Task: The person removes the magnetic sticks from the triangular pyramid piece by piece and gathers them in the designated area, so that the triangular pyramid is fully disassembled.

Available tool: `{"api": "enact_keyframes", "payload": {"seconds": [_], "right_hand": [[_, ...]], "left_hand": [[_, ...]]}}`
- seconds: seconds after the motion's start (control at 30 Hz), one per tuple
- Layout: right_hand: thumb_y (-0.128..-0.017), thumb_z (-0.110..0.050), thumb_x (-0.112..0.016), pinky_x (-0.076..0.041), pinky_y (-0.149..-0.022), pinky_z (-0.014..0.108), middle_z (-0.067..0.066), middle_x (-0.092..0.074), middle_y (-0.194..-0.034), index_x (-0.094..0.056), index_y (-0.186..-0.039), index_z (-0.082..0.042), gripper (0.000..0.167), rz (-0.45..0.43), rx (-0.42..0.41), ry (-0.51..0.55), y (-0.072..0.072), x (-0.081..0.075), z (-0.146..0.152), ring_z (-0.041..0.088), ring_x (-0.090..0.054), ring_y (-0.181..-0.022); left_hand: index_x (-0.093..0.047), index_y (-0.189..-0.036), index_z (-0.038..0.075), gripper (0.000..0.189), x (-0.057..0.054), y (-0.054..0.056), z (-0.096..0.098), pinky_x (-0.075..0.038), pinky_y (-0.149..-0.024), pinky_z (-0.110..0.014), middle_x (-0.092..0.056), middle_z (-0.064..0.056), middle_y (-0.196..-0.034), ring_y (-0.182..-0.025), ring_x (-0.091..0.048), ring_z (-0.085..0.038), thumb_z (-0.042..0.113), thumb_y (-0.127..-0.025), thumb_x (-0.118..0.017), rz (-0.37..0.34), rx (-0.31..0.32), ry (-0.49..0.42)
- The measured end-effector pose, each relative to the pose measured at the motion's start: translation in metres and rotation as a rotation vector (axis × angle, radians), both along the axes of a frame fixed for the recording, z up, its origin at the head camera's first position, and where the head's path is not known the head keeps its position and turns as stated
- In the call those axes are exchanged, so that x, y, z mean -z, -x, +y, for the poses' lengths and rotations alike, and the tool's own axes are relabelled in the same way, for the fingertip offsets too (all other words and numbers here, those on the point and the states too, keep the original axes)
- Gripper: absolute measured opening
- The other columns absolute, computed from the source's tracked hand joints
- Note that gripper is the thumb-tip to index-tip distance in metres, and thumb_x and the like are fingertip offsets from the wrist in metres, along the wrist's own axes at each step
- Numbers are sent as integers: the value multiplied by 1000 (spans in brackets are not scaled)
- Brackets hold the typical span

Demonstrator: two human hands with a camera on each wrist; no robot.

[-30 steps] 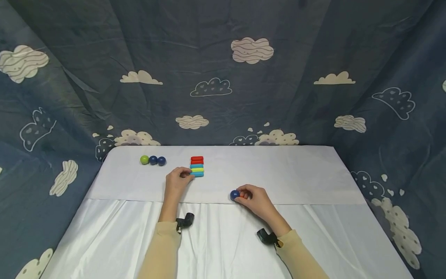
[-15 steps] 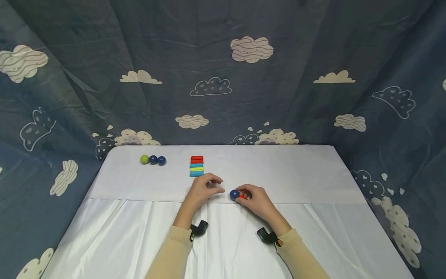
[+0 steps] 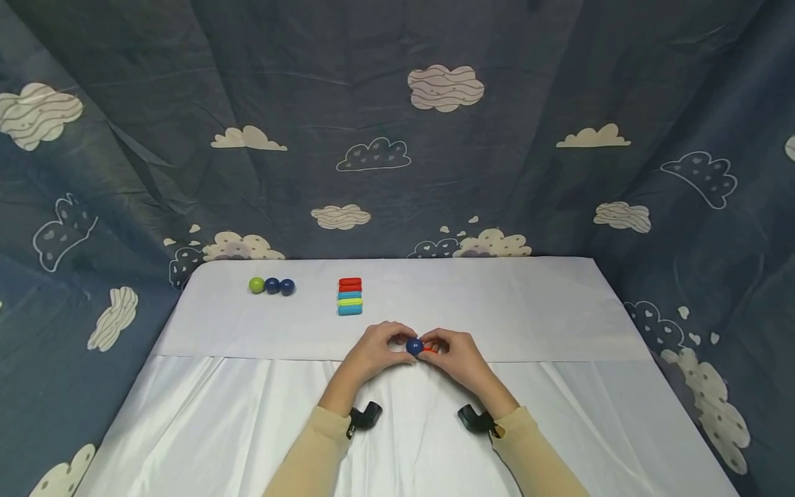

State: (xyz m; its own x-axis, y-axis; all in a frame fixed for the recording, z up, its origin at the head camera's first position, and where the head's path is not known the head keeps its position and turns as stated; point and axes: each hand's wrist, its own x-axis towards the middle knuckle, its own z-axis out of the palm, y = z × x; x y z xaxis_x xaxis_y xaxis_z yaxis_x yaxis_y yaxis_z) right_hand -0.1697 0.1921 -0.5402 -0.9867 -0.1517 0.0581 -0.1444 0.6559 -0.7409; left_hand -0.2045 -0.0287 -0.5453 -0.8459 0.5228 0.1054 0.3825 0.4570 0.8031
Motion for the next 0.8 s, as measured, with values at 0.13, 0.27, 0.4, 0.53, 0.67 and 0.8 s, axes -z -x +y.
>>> {"api": "enact_keyframes", "payload": {"seconds": [0.13, 0.27, 0.4, 0.53, 0.67, 0.8], "right_hand": [[-88, -21, -88, -46, -66, 22, -4, -73, -86, -81, -109, -14, 23, 1, -8, 15, 0, 1, 1, 9, -56, -75], [-89, -22, -87, -47, -66, 22, -3, -73, -87, -80, -110, -13, 23, -7, -7, 26, 1, 2, 1, 9, -57, -76], [-89, -19, -87, -49, -67, 21, -1, -76, -90, -80, -112, -13, 25, -9, 10, 45, 2, 3, 3, 9, -60, -77], [-89, -18, -86, -48, -65, 21, 0, -77, -94, -79, -115, -14, 27, -22, 23, 43, 3, 3, 6, 10, -59, -75], [-90, -17, -85, -47, -65, 21, 1, -76, -95, -79, -115, -14, 26, -44, 22, 42, 4, 3, 8, 12, -57, -75], [-91, -15, -84, -49, -67, 21, 2, -73, -92, -79, -115, -13, 25, -64, 25, 48, 4, 2, 10, 13, -58, -76]], "left_hand": [[-77, -121, 21, 39, 1, -1, 1, -55, -98, -32, -75, 5, -113, -103, -66, -9, 30, -86, -90, -12, -17, 0], [-77, -119, 21, 36, 2, -1, -1, -55, -97, -33, -75, 6, -109, -101, -66, -8, 30, -87, -89, -8, -45, -9], [-77, -119, 21, 34, 2, 0, -2, -55, -94, -32, -75, 7, -103, -96, -65, -8, 27, -88, -88, -26, -94, -33], [-75, -123, 20, 37, 0, 0, -4, -53, -87, -30, -72, 6, -97, -90, -62, -9, 23, -89, -88, -44, -129, -60], [-74, -127, 20, 39, 0, 1, -5, -53, -83, -27, -71, 4, -96, -88, -62, -10, 21, -90, -87, -43, -139, -79], [-76, -122, 23, 34, 1, 1, -6, -53, -85, -26, -71, 5, -97, -90, -62, -10, 21, -90, -87, -50, -156, -94]]}}
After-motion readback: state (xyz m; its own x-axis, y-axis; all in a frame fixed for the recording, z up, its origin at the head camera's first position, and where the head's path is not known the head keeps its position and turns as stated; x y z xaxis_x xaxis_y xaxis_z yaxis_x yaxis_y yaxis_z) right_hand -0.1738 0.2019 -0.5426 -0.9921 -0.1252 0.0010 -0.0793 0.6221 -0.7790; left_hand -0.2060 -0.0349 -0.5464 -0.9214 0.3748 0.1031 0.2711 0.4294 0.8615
